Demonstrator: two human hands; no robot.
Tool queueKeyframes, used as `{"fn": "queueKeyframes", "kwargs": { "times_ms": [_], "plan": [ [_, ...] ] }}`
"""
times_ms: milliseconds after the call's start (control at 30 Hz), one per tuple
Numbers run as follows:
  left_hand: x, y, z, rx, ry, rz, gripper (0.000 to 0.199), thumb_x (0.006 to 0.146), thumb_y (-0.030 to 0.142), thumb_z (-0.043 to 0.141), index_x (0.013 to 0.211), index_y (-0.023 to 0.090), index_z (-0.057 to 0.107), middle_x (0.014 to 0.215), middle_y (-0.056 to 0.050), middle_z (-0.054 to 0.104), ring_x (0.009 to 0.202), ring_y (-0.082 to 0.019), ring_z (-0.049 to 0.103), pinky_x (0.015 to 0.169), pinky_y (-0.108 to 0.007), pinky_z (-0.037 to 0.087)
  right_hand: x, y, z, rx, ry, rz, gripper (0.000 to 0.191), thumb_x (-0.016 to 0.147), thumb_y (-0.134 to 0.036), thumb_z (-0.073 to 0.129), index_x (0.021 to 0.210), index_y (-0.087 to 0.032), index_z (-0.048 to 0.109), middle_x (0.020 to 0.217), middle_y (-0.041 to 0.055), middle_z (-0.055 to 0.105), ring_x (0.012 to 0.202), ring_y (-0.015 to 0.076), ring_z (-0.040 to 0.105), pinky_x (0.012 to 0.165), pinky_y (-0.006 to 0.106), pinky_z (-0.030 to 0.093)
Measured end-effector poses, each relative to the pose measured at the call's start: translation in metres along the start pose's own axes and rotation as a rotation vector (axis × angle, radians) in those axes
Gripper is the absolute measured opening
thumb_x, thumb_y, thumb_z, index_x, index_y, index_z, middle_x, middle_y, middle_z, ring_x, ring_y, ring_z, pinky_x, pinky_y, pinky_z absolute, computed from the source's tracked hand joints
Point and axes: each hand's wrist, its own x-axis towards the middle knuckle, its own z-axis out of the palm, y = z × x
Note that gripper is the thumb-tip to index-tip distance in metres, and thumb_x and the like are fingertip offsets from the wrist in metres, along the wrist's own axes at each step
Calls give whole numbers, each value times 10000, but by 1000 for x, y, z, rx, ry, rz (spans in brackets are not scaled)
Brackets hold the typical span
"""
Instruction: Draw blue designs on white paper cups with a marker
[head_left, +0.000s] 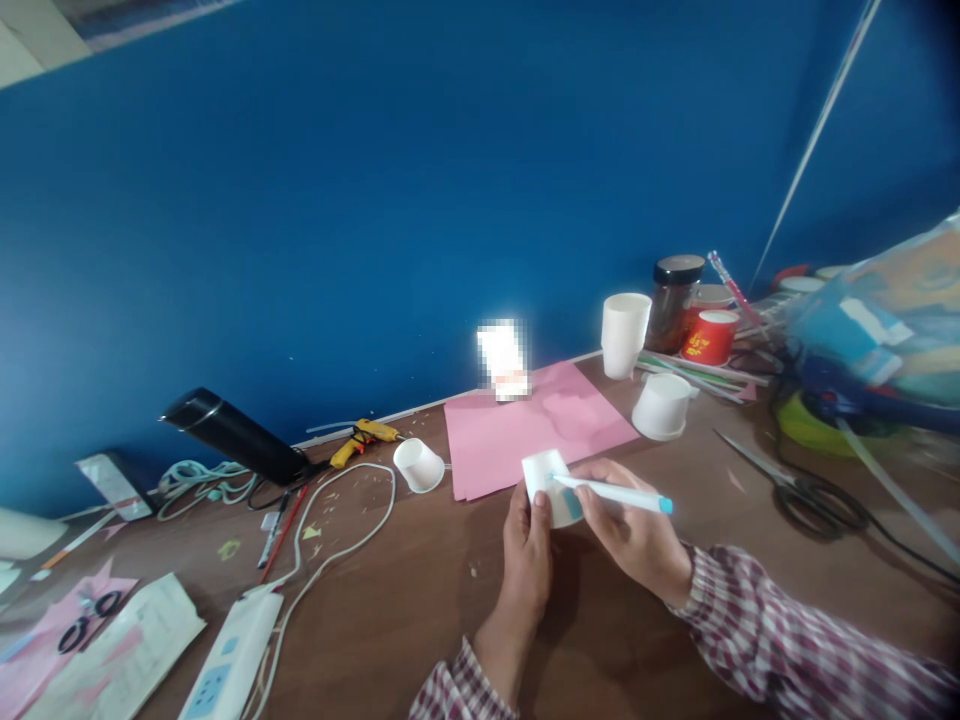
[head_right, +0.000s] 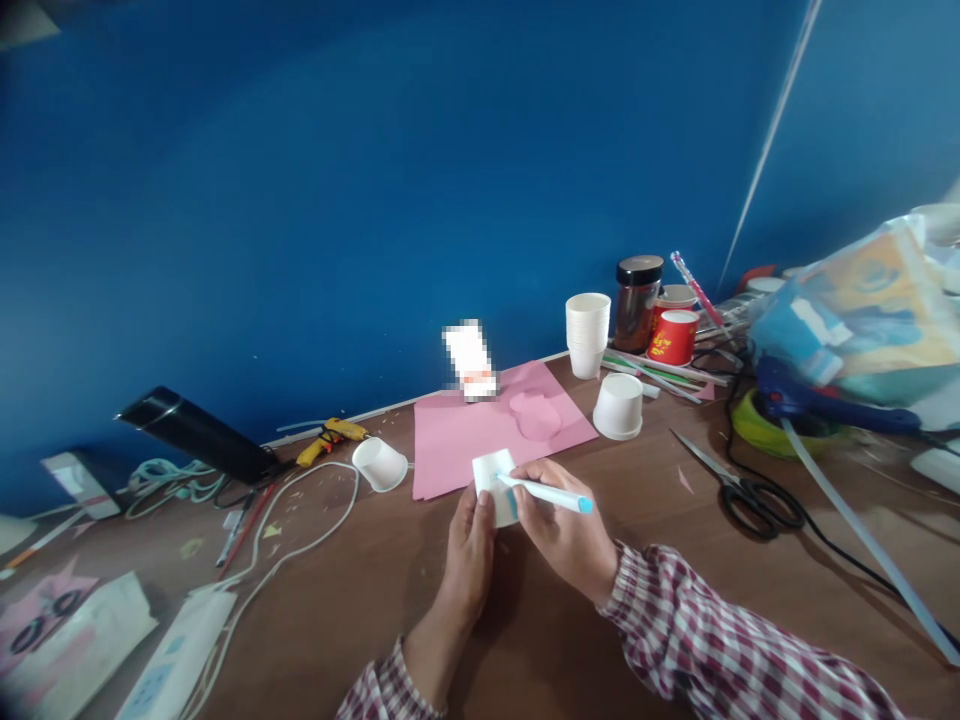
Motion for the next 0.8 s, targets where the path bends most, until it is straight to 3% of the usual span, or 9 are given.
{"fn": "queueKeyframes", "kwargs": {
  "times_ms": [333, 800],
  "plan": [
    [1, 3, 0, 9, 27, -37, 387, 896, 473, 493, 1090, 164, 623, 1169, -104, 646, 1099, -257, 567, 940, -355, 434, 1, -2, -1, -32, 3, -27, 115, 919, -258, 506, 902, -183, 592, 788, 44, 646, 702, 172, 630, 680, 279, 512],
    [0, -1, -1, 11, 13, -27, 411, 905, 464, 478, 1158, 165, 600, 1133, -101, 656, 1072, -247, 575, 939, -358, 431, 0, -6, -1, -36, -27, -69, 134, 919, -274, 499, 865, -197, 594, 764, 40, 644, 690, 173, 623, 657, 275, 512]
  ]
}}
